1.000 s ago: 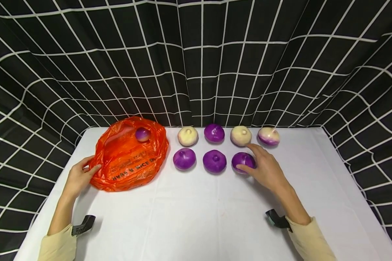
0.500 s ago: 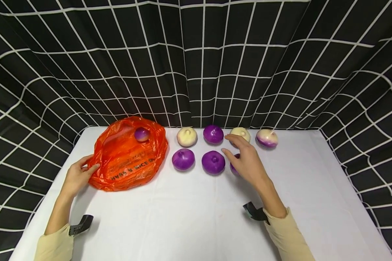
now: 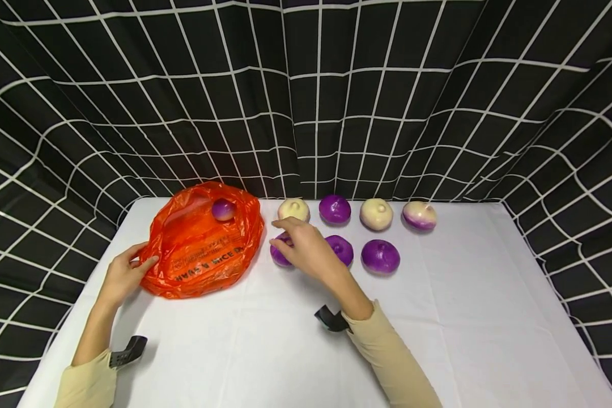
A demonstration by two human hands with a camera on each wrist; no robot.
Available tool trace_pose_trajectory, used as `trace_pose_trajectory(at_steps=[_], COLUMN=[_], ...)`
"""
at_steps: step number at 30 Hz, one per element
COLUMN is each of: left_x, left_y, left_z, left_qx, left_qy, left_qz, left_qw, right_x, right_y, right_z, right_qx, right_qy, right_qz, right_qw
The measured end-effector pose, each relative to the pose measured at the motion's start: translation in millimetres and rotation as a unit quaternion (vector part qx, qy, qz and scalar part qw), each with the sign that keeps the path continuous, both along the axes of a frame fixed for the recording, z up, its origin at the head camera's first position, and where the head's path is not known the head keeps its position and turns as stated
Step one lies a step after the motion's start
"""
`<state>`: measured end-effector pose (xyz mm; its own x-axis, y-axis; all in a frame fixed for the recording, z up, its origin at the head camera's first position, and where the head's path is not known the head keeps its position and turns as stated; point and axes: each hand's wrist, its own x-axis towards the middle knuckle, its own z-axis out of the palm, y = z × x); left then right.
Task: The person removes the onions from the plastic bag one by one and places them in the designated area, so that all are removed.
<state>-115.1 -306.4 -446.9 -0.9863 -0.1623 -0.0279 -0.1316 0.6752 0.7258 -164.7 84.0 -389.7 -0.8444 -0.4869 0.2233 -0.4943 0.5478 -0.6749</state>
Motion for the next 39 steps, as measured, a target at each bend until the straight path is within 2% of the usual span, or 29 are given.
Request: trace_pose_trajectory(at_steps=[6, 11, 16, 24, 29, 32, 39], left_x=[1.3, 0.1, 0.1, 0.5, 1.4, 1.3, -2.8], left_y=[-1, 1, -1, -4, -6, -6, -4], left_z=[-0.6, -1.8, -3.6, -3.5, -3.2, -3.7, -3.6], left_qx=[0.000, 0.005, 0.003, 0.003, 0.002, 0.004, 0.007], left_qy=[-0.001, -0.002, -0.007, -0.002, -0.006, -0.006, 0.002], left_qz=[0.005, 0.003, -0.001, -0.013, -0.004, -0.004, -0.006], left_qw=[1.0000, 1.0000, 1.0000, 0.9999, 1.0000, 1.0000, 1.0000], right_x=[-6.9, -18.2, -31.1, -54.6, -62.2, -65.1, -84.1], right_y=[-50, -87, -118, -145, -160, -168, -182], right_z=[-6.5, -13.0, -18.7, -25.0, -29.7, -32.2, -36.4], right_qx=[0.041, 0.103, 0.135, 0.214, 0.230, 0.259, 0.348], right_qy=[0.003, 0.013, 0.022, 0.040, 0.054, 0.055, 0.079], right_qz=[0.037, 0.044, 0.052, 0.012, -0.005, -0.023, -0.099], right_qw=[0.998, 0.994, 0.989, 0.976, 0.972, 0.964, 0.929])
